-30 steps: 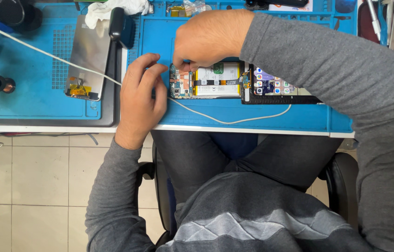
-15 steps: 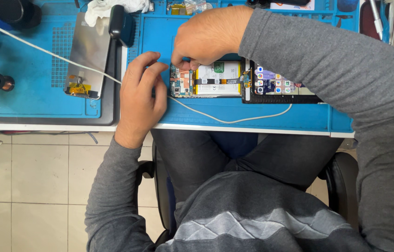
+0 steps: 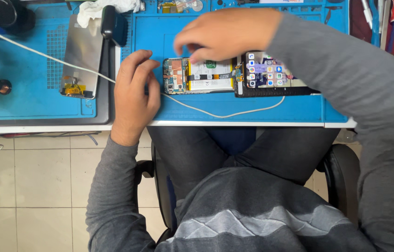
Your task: The person tests a disassembled smartphone with its new screen connected, tapping the screen while it displays the home interface. They then unplug the charging cable, position the new screen assembly, and connect its flex cable to the phone's motherboard by hand, using a pen-like tool to assist near the connector.
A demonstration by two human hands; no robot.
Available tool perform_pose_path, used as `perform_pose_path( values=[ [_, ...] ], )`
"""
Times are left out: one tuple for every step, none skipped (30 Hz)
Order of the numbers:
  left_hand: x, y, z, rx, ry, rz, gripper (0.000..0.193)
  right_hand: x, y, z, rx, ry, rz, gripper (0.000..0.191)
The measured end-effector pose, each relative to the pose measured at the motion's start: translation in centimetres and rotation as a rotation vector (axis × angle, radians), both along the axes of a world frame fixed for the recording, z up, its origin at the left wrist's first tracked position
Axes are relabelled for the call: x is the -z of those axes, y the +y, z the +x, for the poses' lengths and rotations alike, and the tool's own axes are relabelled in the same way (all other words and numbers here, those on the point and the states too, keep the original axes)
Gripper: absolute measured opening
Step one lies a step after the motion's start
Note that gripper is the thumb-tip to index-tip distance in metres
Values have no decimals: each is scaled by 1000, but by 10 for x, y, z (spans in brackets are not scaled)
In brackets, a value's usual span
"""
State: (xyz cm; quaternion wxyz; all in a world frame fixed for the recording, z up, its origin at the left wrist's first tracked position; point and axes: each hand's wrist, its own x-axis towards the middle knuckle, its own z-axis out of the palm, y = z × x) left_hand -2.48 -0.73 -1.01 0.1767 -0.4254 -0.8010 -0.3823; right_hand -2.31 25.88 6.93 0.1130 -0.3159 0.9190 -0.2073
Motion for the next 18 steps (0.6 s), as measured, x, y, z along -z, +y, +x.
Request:
perform_pose_path(
  values=[
    [0, 0, 1, 9, 3, 2, 28, 1, 16, 11, 28, 41, -58, 35],
    [-1, 0, 1, 17, 5, 1, 27, 3, 34, 23, 31, 140, -36, 41],
    [-3, 1, 2, 26, 4, 1, 27, 6, 52, 36, 36, 238, -14, 47],
    [-5, 2, 2, 37, 11, -16, 27, 7, 73, 52, 151, 157, 29, 51],
    [-9, 2, 3, 49, 14, -36, 27, 8, 93, 69, 265, 71, 69, 55],
    [-12, 4, 5, 63, 16, -57, 27, 11, 110, 86, 319, 93, 130, 59],
    [-17, 7, 7, 88, -1, -81, 32, 13, 125, 99, 375, 120, 195, 63],
    [-21, 11, 8, 114, -13, -104, 37, 15, 139, 112, 401, 84, 195, 72],
    [-27, 17, 9, 138, -25, -125, 42, 17, 150, 128, 426, 50, 196, 81],
    [-32, 24, 11, 183, -13, -153, 49, 19, 158, 141, 449, 14, 198, 91],
    [-36, 34, 13, 228, -1, -180, 55, 24, 162, 150, 406, 59, 183, 98],
    [-39, 45, 15, 274, 12, -207, 62, 31, 162, 157, 362, 104, 170, 104],
    [-41, 58, 17, 314, 26, -227, 66, 35, 163, 163, 319, 150, 157, 110],
    [-42, 72, 18, 353, 41, -248, 70, 37, 164, 167, 331, 151, 169, 110],
    [-43, 86, 19, 391, 56, -270, 74, 40, 163, 170, 342, 150, 180, 109],
    [-41, 100, 21, 422, 66, -284, 78, 42, 163, 172, 351, 148, 189, 108],
    [-39, 113, 21, 453, 76, -300, 83, 42, 163, 172, 380, 118, 183, 106],
    [-37, 125, 21, 483, 88, -316, 87, 42, 162, 172, 409, 88, 176, 103]
  ],
)
